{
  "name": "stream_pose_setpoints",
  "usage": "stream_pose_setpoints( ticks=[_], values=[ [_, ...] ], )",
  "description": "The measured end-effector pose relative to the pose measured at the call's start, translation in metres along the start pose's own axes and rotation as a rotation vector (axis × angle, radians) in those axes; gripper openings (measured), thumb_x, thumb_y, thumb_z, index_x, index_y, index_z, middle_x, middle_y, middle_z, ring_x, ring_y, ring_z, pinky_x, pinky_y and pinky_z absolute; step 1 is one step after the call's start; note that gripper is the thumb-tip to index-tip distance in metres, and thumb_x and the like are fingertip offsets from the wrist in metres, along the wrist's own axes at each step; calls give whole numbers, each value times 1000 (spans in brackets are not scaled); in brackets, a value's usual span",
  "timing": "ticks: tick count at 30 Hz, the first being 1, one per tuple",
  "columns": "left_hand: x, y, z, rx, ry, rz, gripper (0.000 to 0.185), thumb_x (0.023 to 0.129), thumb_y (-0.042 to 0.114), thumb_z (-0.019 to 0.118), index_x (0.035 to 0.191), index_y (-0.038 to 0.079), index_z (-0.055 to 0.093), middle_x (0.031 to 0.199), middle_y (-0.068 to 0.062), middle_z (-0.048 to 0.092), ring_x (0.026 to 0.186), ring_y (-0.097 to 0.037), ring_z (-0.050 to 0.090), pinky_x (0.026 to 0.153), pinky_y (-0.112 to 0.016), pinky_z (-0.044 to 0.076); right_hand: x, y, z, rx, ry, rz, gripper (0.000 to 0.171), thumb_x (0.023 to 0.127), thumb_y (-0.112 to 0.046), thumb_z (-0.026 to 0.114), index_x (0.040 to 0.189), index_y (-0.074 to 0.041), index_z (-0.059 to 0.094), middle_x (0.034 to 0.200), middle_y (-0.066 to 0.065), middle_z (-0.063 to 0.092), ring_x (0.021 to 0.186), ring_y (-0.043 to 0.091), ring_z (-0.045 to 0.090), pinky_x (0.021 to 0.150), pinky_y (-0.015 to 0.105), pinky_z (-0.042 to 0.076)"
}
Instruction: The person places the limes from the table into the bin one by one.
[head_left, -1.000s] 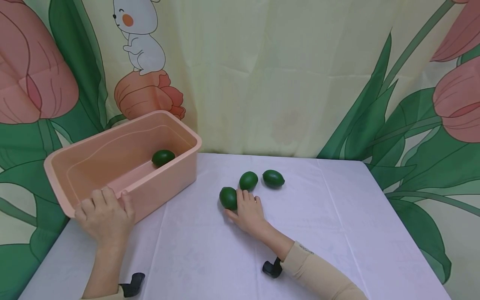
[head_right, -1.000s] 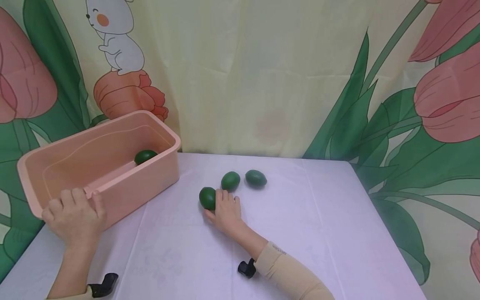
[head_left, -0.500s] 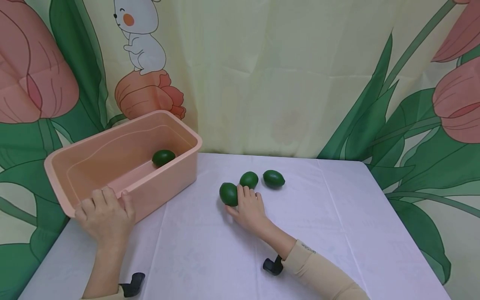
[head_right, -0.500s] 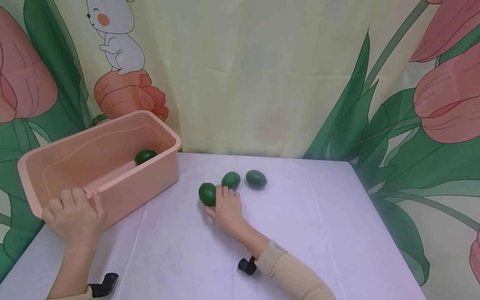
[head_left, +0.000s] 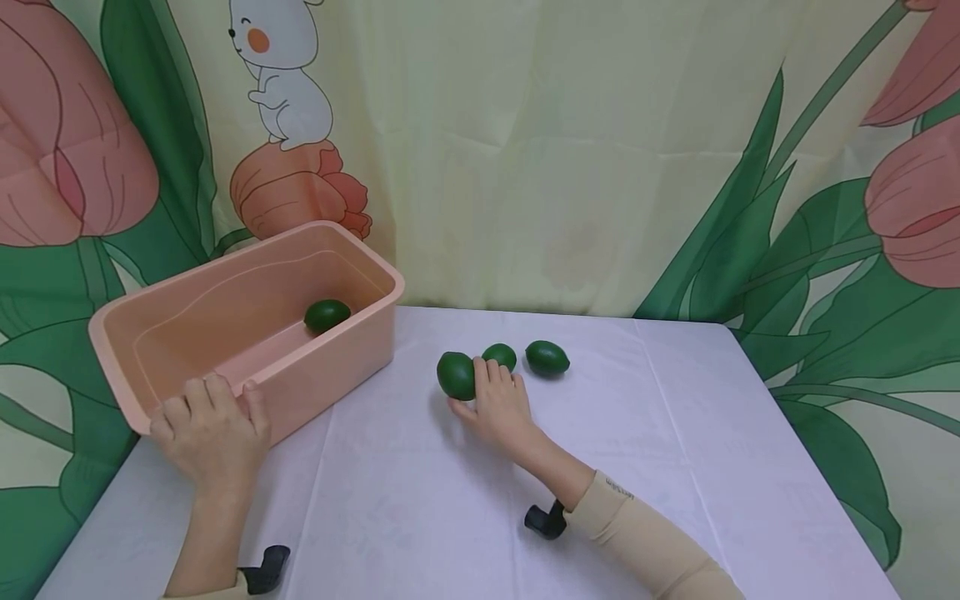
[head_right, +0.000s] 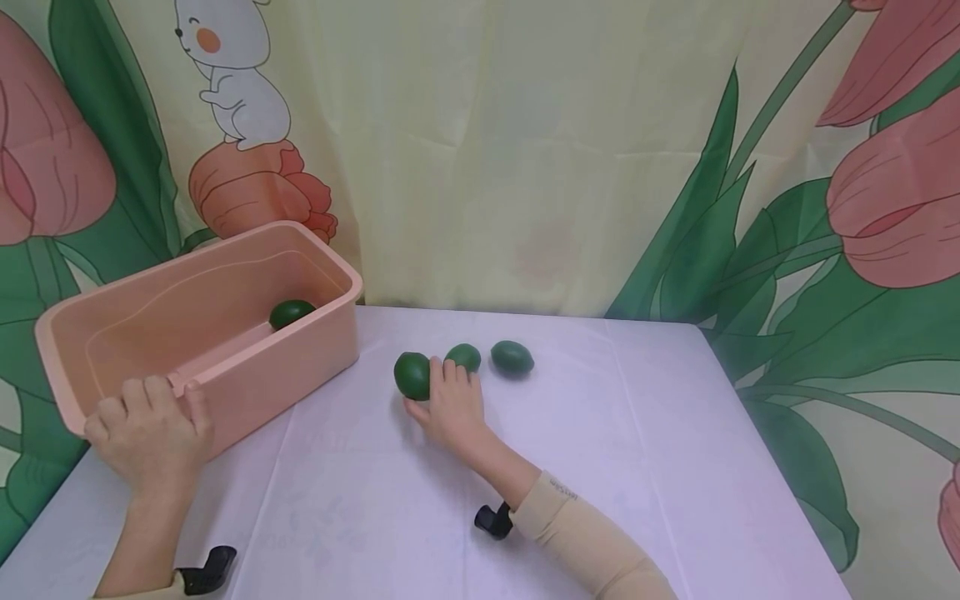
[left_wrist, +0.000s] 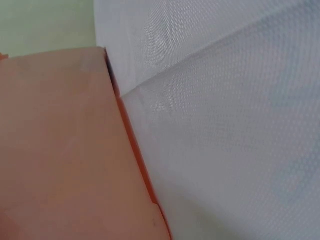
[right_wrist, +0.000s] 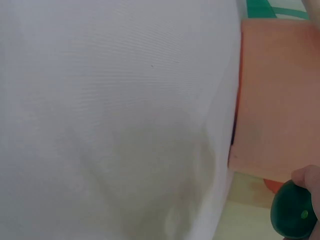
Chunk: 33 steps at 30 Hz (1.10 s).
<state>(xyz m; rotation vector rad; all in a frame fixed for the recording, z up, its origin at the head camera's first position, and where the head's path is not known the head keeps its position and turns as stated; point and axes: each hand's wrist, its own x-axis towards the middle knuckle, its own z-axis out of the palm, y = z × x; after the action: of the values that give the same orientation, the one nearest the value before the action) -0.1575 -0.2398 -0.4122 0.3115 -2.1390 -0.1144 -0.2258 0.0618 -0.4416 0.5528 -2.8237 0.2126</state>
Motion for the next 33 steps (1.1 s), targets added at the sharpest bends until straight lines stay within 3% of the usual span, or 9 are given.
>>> stream_pose_setpoints(
  ticks=[10, 17, 33],
  values=[
    [-1, 0, 1, -7, 7, 3, 53, 91, 38, 25, 87, -11, 43, 83, -28, 41, 78, -45, 37, 70, -54, 27, 9, -2, -11, 4, 14, -3, 68, 81, -55, 55, 120, -2, 43, 101, 12, 52, 94, 25, 50, 81, 40, 40],
    [0, 1, -1, 8, -25, 5, 51, 92, 38, 26, 88, -11, 43, 84, -28, 42, 79, -44, 37, 71, -54, 28, 13, -5, -20, 11, 14, -14, 68, 82, -56, 53, 122, -2, 42, 101, 11, 53, 94, 24, 51, 80, 38, 39],
    [-1, -1, 0, -9, 2, 7, 53, 92, 38, 26, 87, -12, 43, 84, -29, 42, 78, -45, 37, 70, -54, 28, 30, -18, -43, 6, 19, -52, 64, 82, -56, 52, 121, -5, 42, 95, 6, 50, 87, 20, 48, 76, 35, 38]
  ],
)
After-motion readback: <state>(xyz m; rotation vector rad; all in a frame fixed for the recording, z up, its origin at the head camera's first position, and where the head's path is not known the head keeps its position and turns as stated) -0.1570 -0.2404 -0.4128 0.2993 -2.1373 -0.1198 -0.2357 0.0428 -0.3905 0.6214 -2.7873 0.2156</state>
